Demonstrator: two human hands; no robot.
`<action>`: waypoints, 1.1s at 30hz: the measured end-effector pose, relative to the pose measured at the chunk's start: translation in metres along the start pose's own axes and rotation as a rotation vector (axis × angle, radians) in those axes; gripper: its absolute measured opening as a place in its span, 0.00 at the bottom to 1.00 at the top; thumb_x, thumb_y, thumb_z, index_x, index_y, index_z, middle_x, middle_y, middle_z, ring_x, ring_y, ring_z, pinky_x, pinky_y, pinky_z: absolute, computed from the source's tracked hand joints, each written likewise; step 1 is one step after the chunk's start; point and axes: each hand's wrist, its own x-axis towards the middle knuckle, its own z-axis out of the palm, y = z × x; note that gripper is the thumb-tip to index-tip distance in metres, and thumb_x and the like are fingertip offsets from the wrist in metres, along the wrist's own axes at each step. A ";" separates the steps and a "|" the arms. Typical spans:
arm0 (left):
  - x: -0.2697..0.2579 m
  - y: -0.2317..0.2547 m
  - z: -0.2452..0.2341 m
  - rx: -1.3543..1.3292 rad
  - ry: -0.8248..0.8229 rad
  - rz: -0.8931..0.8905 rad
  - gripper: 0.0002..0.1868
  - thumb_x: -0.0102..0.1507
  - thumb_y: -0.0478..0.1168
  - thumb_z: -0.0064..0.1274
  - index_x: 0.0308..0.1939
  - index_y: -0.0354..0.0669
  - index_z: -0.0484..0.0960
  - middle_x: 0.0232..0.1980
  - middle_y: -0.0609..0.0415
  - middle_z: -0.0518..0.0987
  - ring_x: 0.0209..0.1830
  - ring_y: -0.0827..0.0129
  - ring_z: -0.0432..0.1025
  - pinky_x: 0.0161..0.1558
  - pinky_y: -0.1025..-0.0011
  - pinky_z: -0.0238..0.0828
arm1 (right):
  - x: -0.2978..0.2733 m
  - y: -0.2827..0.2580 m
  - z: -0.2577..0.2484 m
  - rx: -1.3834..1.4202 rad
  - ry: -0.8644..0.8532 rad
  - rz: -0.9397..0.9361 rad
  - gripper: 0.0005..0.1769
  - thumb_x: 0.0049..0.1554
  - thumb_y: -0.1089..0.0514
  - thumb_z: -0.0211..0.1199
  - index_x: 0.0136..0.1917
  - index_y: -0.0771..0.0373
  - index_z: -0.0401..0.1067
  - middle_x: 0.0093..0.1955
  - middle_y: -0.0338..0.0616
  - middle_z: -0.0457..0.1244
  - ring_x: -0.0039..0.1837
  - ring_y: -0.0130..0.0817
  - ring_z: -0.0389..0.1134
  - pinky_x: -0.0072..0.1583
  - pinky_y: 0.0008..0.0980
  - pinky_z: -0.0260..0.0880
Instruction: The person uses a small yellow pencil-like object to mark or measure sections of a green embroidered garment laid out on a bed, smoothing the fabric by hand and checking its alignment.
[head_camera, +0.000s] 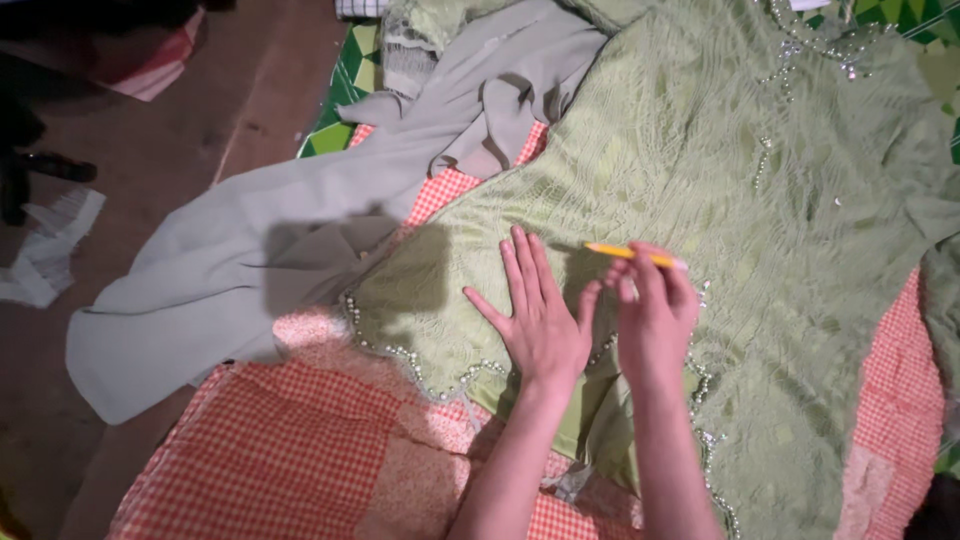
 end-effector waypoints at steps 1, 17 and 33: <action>0.002 0.001 -0.002 0.046 -0.007 0.000 0.49 0.70 0.69 0.29 0.81 0.35 0.45 0.86 0.49 0.38 0.86 0.62 0.29 0.72 0.29 0.11 | 0.011 -0.003 0.009 -0.277 -0.011 0.025 0.10 0.67 0.63 0.57 0.59 0.67 0.73 0.48 0.42 0.69 0.49 0.27 0.68 0.52 0.25 0.67; 0.009 0.005 -0.019 -0.105 -0.104 -0.036 0.58 0.56 0.58 0.58 0.80 0.33 0.47 0.85 0.49 0.38 0.85 0.60 0.31 0.70 0.24 0.14 | 0.048 0.007 0.042 -0.652 -0.405 -0.075 0.10 0.65 0.63 0.60 0.59 0.68 0.73 0.53 0.45 0.71 0.56 0.29 0.74 0.60 0.30 0.75; 0.009 0.005 -0.010 -0.036 -0.108 -0.021 0.47 0.61 0.49 0.49 0.80 0.38 0.46 0.85 0.50 0.36 0.85 0.60 0.27 0.68 0.24 0.10 | 0.037 -0.009 0.072 -1.041 -0.467 -0.492 0.08 0.61 0.61 0.65 0.52 0.67 0.75 0.47 0.53 0.69 0.47 0.49 0.74 0.49 0.38 0.74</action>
